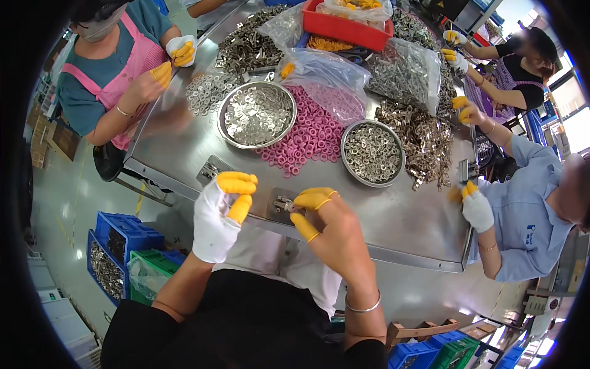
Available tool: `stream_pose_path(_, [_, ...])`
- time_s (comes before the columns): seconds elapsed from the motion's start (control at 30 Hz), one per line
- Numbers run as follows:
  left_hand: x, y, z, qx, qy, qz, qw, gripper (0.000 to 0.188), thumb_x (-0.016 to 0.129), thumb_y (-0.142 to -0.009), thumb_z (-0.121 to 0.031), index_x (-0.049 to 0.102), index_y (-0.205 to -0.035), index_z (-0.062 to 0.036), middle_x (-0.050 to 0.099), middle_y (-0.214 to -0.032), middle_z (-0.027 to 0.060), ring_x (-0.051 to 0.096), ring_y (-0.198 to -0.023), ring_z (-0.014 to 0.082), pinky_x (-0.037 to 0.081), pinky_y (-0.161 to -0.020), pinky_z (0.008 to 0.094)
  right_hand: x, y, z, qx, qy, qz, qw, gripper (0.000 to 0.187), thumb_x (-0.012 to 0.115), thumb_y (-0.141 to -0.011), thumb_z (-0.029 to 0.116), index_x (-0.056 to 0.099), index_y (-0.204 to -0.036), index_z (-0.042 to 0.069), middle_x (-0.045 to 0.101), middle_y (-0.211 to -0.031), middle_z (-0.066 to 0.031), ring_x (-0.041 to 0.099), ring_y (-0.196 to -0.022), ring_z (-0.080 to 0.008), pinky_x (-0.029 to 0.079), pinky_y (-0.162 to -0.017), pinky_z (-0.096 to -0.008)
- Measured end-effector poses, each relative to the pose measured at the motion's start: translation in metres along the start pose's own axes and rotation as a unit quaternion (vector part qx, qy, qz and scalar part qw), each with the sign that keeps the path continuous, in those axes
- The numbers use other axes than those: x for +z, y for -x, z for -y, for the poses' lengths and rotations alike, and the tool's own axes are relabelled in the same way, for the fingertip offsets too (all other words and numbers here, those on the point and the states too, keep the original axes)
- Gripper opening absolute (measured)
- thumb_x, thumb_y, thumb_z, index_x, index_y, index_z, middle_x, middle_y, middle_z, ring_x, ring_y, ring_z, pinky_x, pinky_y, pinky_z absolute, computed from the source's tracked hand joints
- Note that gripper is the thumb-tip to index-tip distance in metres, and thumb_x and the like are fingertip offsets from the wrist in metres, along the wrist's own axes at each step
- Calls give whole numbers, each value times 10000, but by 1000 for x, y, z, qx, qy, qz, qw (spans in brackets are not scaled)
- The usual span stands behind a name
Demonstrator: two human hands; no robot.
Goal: The person assembles hardware pieces by picking metal components and washers from dishes and fitting them together onto a fixture on the table by hand.
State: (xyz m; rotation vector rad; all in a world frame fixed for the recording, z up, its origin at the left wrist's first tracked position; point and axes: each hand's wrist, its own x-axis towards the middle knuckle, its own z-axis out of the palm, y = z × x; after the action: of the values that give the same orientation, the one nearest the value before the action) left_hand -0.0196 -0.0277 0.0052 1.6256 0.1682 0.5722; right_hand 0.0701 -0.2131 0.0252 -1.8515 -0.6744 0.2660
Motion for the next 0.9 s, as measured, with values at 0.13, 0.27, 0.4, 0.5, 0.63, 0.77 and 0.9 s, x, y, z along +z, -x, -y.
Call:
stream_pose_path(0.13, [-20,-25,0,166,-328,-78,927,253,648,-798,39,660,-1019,-81,649,-1103,92,625,-834,248,511,-767,330,10,3,8,-41,155,-15,987,215,695,-772,-44,679,-975,23,671,-969,-74,617,-746,-197,492,-685,-276])
stream_pose_path(0.27, [-61,-30,28,66,-470,-112,873,225,658,-818,-29,660,-1032,-98,654,-1038,91,619,-790,276,507,-726,353,6,0,14,-38,183,19,982,226,695,-766,-52,680,-979,21,672,-954,-77,621,-750,-200,495,-691,-285])
stream_pose_path(0.4, [-59,-21,31,30,-505,-112,855,186,656,-839,-85,665,-1024,-101,652,-981,95,620,-770,292,503,-694,373,4,0,15,-31,176,29,983,223,696,-766,-48,681,-977,21,672,-941,-76,623,-748,-202,496,-693,-290])
stream_pose_path(0.5, [-50,-22,27,30,-495,-106,862,161,652,-853,-119,669,-1011,-99,648,-945,99,623,-764,299,501,-676,386,4,-2,14,-30,162,28,986,216,697,-768,-40,681,-974,22,671,-932,-75,624,-745,-203,496,-693,-292])
stream_pose_path(0.63, [-43,-45,10,-13,-350,-16,937,125,643,-859,-142,678,-960,-78,642,-898,101,627,-780,306,498,-681,391,5,-2,12,-40,173,19,984,194,700,-770,-25,679,-957,22,671,-933,-76,613,-710,-204,488,-664,-281])
stream_pose_path(0.77, [-31,-105,18,82,-426,16,901,146,647,-828,-126,692,-956,-73,659,-936,102,627,-800,309,495,-716,392,0,-4,16,-37,202,51,977,194,718,-766,7,679,-954,31,672,-933,-75,608,-731,-212,489,-703,-290])
stream_pose_path(0.9, [-16,-148,50,181,-471,64,861,151,647,-817,-165,676,-933,-73,647,-906,109,621,-806,334,492,-731,403,1,-9,23,-76,269,58,958,202,733,-760,37,681,-955,42,676,-948,-79,607,-778,-225,485,-762,-310])
